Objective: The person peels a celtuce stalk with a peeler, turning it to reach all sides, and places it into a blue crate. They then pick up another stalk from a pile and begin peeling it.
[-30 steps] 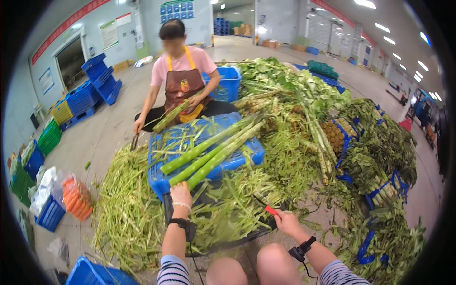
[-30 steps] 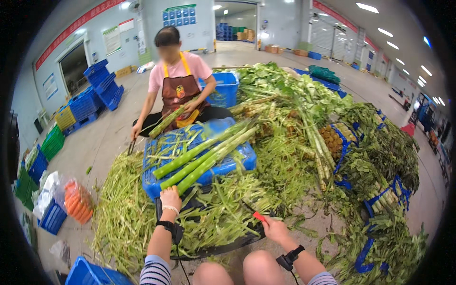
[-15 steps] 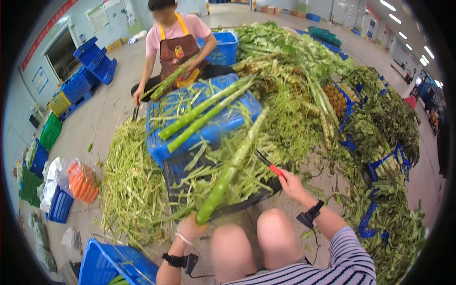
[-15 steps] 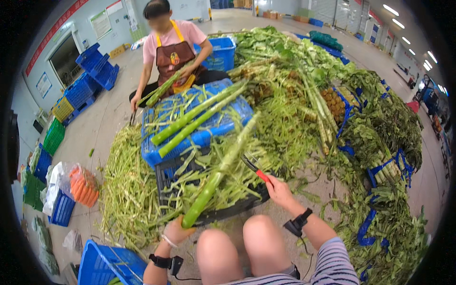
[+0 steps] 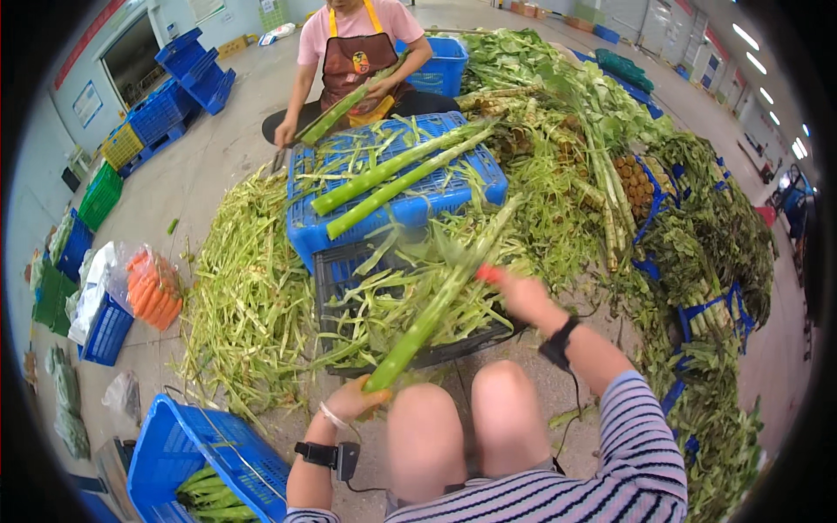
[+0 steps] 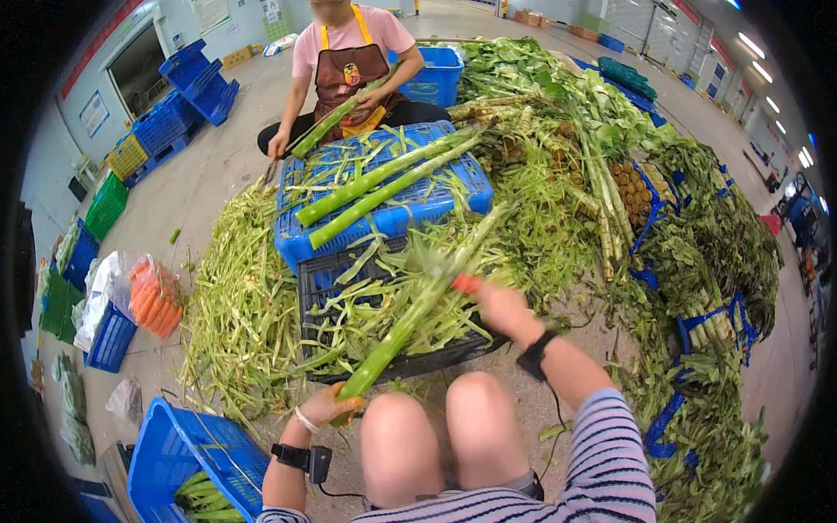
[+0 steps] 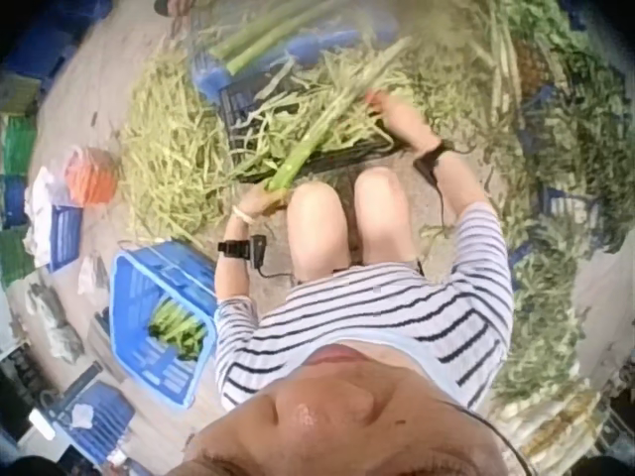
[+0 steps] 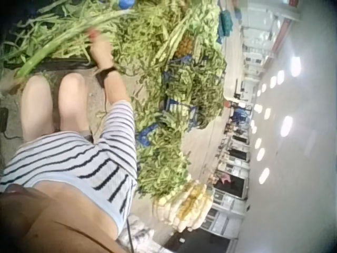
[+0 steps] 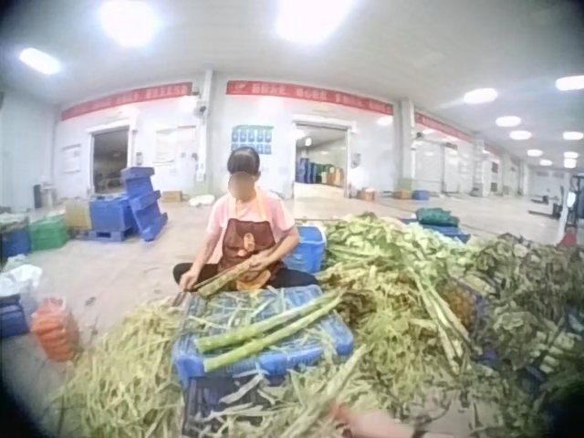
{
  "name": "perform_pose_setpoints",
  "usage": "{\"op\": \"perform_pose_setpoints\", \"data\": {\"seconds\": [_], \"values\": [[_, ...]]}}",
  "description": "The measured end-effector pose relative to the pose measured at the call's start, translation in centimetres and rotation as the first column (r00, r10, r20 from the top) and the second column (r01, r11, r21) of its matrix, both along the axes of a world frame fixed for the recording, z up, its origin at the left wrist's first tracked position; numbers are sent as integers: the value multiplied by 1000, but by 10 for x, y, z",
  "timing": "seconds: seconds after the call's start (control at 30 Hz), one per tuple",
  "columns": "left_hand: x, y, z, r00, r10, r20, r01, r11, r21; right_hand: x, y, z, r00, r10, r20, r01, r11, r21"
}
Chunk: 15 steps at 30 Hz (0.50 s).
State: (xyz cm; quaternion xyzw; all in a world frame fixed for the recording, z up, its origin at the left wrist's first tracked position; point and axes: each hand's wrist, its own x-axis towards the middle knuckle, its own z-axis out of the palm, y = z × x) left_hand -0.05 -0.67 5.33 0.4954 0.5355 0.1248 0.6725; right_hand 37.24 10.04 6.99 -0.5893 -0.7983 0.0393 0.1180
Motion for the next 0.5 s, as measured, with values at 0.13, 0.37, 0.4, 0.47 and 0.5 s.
{"op": "perform_pose_setpoints", "data": {"seconds": [0.13, 0.37, 0.4, 0.47, 0.5], "values": [[6, 8, -1, 991, -49, -126, 55, 998, 43, 68, 57, -17, 921, -386, 50, 380, 920, 99], [8, 0, 10, 835, -82, -544, 246, 940, 235, -31, -17, 1, 982, 129, 140, -100, 975, -200], [13, 0, 7, 834, -84, -545, 264, 929, 261, 27, 16, -33, 988, -89, 122, 96, 994, -53], [15, 1, 1, 832, -68, -550, 264, 921, 286, 88, 55, -15, 914, -390, 116, 389, 921, 33], [16, 0, 0, 835, -53, -548, 265, 911, 316, 101, 60, -5, 868, -474, 146, 464, 880, 96]]}}
